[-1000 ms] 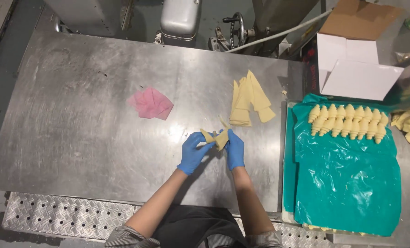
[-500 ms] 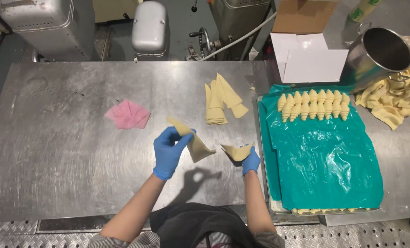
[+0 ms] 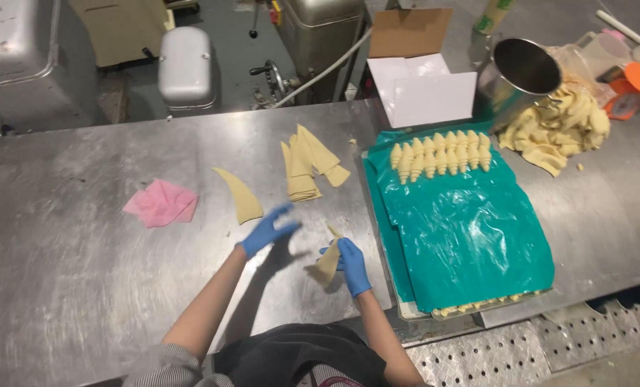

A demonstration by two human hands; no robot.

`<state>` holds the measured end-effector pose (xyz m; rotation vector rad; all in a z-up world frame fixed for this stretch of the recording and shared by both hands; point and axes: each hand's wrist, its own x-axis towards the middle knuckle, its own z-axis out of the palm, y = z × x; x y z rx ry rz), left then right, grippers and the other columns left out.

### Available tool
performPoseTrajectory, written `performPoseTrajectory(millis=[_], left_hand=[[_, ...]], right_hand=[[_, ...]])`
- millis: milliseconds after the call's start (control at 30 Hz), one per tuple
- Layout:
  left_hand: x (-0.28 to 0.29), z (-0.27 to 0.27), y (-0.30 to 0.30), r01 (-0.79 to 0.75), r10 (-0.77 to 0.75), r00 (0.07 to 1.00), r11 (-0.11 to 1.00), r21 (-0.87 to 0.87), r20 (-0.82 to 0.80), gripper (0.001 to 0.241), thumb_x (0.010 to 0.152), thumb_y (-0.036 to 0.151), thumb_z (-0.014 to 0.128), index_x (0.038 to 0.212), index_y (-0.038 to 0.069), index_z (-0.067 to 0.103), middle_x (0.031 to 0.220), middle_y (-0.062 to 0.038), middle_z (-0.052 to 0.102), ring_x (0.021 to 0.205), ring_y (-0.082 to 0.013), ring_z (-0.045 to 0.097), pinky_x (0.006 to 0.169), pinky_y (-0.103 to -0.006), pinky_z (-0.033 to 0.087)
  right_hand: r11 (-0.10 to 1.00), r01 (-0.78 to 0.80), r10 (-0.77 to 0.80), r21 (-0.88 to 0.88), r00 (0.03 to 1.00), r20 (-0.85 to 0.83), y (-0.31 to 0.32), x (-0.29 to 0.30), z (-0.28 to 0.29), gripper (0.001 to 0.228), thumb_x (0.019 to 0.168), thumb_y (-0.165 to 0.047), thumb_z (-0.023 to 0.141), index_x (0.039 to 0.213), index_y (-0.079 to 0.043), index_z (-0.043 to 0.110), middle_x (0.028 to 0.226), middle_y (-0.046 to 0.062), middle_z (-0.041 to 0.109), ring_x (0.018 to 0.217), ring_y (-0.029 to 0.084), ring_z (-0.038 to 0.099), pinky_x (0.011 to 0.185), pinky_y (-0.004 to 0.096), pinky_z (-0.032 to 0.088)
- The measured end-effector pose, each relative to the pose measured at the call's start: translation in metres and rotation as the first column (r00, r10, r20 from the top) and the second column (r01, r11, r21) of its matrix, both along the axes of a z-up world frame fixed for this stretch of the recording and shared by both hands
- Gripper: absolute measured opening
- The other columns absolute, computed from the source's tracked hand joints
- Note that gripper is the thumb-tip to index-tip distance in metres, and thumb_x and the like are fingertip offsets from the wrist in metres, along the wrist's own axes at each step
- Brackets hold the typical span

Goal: The person is rolling triangular pieces of dough into croissants and placing them on a tray.

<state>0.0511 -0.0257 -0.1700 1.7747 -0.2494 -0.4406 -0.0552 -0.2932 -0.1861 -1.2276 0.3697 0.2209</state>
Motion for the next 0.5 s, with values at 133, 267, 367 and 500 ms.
performPoseTrajectory(millis=[133, 267, 367, 500], left_hand=[[-0.084, -0.006, -0.044, 0.447, -0.542, 0.828, 0.791, -0.417, -0.14, 0.077, 0.088, 0.023, 0.075, 0.153, 0.011, 0.035, 0.151, -0.007, 0.051, 0.136, -0.0151, 0.048, 0.113, -0.0327, 0.04], [-0.124, 0.002, -0.057, 0.245, -0.361, 0.868, 0.908, -0.339, -0.342, 0.049, 0.091, 0.024, 0.074, 0.13, -0.006, 0.069, 0.118, -0.013, 0.075, 0.103, -0.0183, 0.069, 0.093, -0.0345, 0.056], [-0.139, 0.021, -0.057, 0.091, -0.296, 0.841, 0.903, -0.421, -0.453, 0.048, 0.093, 0.025, 0.071, 0.129, -0.007, 0.068, 0.117, -0.012, 0.075, 0.102, -0.0167, 0.07, 0.093, -0.0336, 0.056], [-0.153, 0.045, -0.053, 0.085, -0.368, 0.8, 0.851, -0.518, -0.474, 0.053, 0.087, 0.019, 0.069, 0.137, 0.007, 0.055, 0.125, -0.008, 0.073, 0.114, -0.0161, 0.072, 0.099, -0.0315, 0.055]], right_hand=[[0.994, -0.009, 0.026, -0.112, 0.988, 0.155, 0.01, 0.004, 0.016, 0.031, 0.106, -0.031, 0.055, 0.11, -0.003, 0.065, 0.099, 0.012, 0.072, 0.087, 0.018, 0.073, 0.069, 0.034, 0.06], [0.989, -0.136, 0.147, -0.061, 0.958, 0.247, 0.022, 0.025, 0.045, 0.029, 0.104, -0.028, 0.059, 0.106, -0.001, 0.07, 0.094, 0.013, 0.076, 0.084, 0.019, 0.075, 0.073, 0.031, 0.06], [0.977, -0.2, 0.21, -0.068, 0.961, 0.181, 0.031, 0.032, 0.074, 0.029, 0.102, -0.026, 0.063, 0.111, -0.001, 0.072, 0.084, 0.014, 0.073, 0.076, 0.021, 0.072, 0.069, 0.032, 0.058], [0.944, -0.307, 0.312, -0.118, 0.95, 0.029, 0.036, 0.04, 0.077, 0.035, 0.1, -0.03, 0.064, 0.114, 0.001, 0.074, 0.077, 0.017, 0.072, 0.068, 0.025, 0.073, 0.062, 0.033, 0.057]])
